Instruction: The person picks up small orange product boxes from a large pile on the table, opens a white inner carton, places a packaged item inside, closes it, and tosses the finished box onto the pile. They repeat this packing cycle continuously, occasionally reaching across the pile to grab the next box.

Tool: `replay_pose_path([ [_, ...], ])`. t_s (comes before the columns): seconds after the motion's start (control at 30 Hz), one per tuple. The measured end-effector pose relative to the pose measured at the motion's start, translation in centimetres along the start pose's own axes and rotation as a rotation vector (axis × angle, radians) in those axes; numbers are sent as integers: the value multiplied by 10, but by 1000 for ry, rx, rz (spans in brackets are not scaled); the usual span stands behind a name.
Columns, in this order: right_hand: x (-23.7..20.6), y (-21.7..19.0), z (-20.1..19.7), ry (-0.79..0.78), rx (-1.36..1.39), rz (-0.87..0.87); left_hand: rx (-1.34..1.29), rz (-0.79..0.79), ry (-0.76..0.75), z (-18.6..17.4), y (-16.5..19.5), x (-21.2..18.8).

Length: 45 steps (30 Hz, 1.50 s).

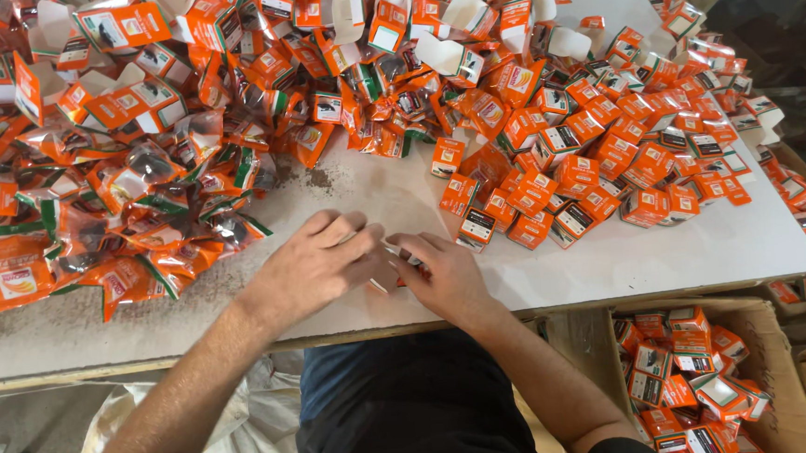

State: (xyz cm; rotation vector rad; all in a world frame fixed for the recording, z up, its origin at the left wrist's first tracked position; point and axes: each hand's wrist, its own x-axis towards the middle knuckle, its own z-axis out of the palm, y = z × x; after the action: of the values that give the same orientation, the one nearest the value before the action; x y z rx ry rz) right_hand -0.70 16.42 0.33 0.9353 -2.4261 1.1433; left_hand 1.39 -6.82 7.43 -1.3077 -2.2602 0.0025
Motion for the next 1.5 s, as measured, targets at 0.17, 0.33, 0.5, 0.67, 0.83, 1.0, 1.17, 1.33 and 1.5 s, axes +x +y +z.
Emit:
replay_pose_path([
  [0.17,-4,8,8,110,-89,-91,-38,-231,145,33,29,-23],
  [0.33,-13,13,13,110,-140,-160,-47,-429,216,56,63,-41],
  [0.5,-13,9,13,129,-218,-217,-128,-490,230,60,80,-37],
  [0.67,-14,4,9,97,-164,-218,-105,-491,274,54,83,-37],
  [0.83,-11,4,7,87,-102,-183,-165,-438,237,50,74,-37],
  [1.0,-11,11,9,27,-7,45,-131,-446,78,49,62,-38],
  [1.17,-16,17,21,31,191,159,-213,-650,330,62,93,-30],
  [1.33,-23,14,22,-16,31,108,-222,-790,422,85,95,-18],
  [1.5,-57,7,-11,-76,-239,-183,-523,-885,342,95,79,-14],
])
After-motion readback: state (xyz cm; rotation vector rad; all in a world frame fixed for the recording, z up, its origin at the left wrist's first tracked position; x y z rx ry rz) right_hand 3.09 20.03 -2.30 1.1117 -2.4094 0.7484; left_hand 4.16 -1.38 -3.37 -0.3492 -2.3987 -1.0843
